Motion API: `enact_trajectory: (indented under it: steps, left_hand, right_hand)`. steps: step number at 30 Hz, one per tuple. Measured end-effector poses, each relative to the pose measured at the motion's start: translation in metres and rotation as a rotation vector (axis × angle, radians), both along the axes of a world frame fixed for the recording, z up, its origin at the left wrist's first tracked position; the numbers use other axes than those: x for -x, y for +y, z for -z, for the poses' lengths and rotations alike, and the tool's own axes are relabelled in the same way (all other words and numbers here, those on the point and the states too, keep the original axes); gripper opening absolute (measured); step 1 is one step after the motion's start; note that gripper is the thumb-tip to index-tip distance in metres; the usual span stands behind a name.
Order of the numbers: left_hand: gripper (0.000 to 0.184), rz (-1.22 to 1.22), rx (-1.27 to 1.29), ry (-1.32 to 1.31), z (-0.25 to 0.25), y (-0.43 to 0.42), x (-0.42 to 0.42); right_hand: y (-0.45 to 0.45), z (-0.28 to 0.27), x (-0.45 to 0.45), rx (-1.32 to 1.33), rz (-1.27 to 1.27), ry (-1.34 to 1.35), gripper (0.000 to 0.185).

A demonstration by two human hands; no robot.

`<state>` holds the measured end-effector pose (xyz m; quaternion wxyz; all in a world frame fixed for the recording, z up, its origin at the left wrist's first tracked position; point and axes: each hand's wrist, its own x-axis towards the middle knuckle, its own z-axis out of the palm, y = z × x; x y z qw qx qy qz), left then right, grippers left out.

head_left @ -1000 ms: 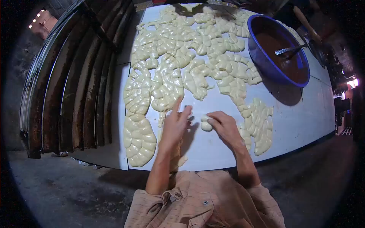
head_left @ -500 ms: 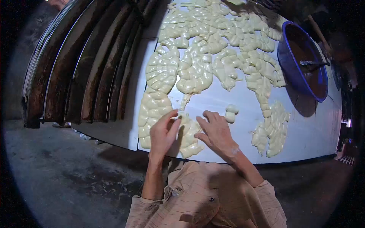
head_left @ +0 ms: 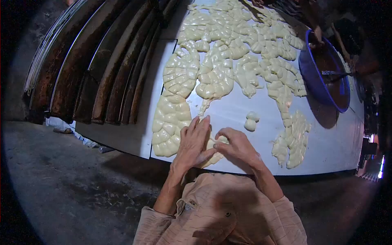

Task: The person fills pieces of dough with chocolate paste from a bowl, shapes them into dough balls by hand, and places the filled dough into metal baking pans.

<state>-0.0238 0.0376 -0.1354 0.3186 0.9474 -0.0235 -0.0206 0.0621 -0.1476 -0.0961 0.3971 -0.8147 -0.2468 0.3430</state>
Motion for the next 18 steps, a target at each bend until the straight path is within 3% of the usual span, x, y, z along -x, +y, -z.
enact_trajectory:
  steps: [1, 2, 5, 7, 10, 13, 15, 18]
  left_hand:
    - [0.095, 0.009, -0.026, -0.004, -0.001, -0.001, 0.0]
    - [0.094, 0.015, -0.052, -0.008, -0.003, -0.003, -0.001]
    - [0.088, 0.013, -0.136, -0.054, -0.003, -0.009, 0.001]
    - [0.085, 0.017, -0.155, -0.067, -0.002, -0.011, 0.003]
    - [0.083, -0.046, -0.104, -0.112, 0.002, -0.015, 0.005]
    - [0.08, -0.081, -0.079, -0.144, 0.005, -0.016, 0.006]
    - [0.08, -0.073, -0.083, -0.158, 0.006, -0.016, 0.006]
    - [0.055, -0.011, -0.105, -0.188, 0.012, -0.016, 0.008]
  right_hand:
    - [0.002, -0.002, 0.001, 0.041, -0.033, -0.068, 0.033]
    - [0.003, 0.008, 0.006, -0.159, 0.054, -0.115, 0.029]
    - [-0.004, 0.013, 0.006, -0.126, 0.24, 0.327, 0.029]
    - [-0.003, 0.018, 0.008, -0.23, 0.249, 0.332, 0.036]
    - [-0.006, 0.025, 0.009, -0.318, 0.195, 0.235, 0.047]
    - [-0.007, 0.012, 0.007, -0.122, 0.096, 0.096, 0.038]
    - [-0.004, 0.017, 0.014, -0.197, 0.176, 0.007, 0.026]
    - [-0.001, 0.016, 0.016, -0.216, 0.203, 0.035, 0.019]
